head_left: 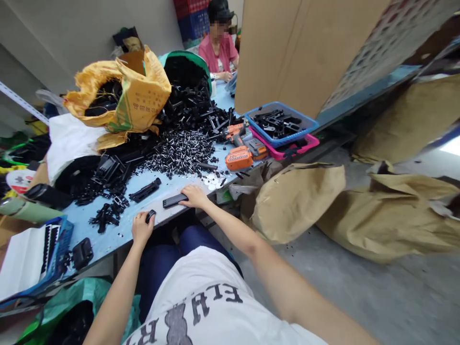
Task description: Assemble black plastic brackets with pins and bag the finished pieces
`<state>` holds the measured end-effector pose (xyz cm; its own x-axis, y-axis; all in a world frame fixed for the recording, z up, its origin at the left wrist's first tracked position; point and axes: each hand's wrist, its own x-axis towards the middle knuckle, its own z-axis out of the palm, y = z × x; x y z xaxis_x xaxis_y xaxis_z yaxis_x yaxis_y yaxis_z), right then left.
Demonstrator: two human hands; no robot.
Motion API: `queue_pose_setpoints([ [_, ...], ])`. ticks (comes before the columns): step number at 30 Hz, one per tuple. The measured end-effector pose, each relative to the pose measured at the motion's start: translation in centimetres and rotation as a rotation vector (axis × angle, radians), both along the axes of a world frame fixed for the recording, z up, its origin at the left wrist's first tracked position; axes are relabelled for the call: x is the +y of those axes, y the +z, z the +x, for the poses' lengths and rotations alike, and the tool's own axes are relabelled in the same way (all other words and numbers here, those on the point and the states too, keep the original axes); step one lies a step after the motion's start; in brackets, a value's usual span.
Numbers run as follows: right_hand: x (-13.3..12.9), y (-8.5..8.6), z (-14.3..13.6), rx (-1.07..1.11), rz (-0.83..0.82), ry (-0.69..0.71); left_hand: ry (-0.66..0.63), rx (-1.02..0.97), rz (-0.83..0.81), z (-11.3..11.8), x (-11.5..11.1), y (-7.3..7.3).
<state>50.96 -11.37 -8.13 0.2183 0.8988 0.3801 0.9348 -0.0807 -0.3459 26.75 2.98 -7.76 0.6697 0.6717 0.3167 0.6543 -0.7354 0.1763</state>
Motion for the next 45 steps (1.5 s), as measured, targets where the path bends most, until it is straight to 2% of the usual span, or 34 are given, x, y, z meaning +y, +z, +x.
queue_pose_setpoints([
  [7, 0.0, -0.8, 0.2, -0.024, 0.050, -0.020, 0.043, 0.000, 0.077, 0.5, -0.2, -0.7],
  [13, 0.1, -1.2, 0.6, 0.011, 0.043, -0.026, 0.048, 0.014, 0.109, 0.8, -0.2, -0.7],
  [22, 0.3, -1.4, 0.8, -0.009, 0.071, -0.069, -0.043, -0.044, 0.272, 0.7, 0.7, -1.8],
  [26, 0.5, -1.5, 0.8, -0.005, 0.080, -0.066, -0.053, -0.046, 0.289, 0.7, 0.8, -2.0],
  [37, 0.7, -0.7, 0.3, 0.062, 0.018, -0.042, -0.011, -0.030, 0.150, 0.6, 0.6, -1.4],
  [40, 1.9, 0.3, -0.6, 0.029, -0.061, -0.010, -0.020, -0.037, 0.083, 0.3, 0.6, -1.7],
  [42, 3.2, 1.2, -1.5, -0.002, -0.131, 0.074, -0.026, -0.047, 0.031, 0.0, 0.7, -1.6],
  [45, 5.3, 2.2, -2.7, 0.083, -0.194, 0.173, -0.055, -0.108, -0.108, 0.1, 1.0, -0.9],
])
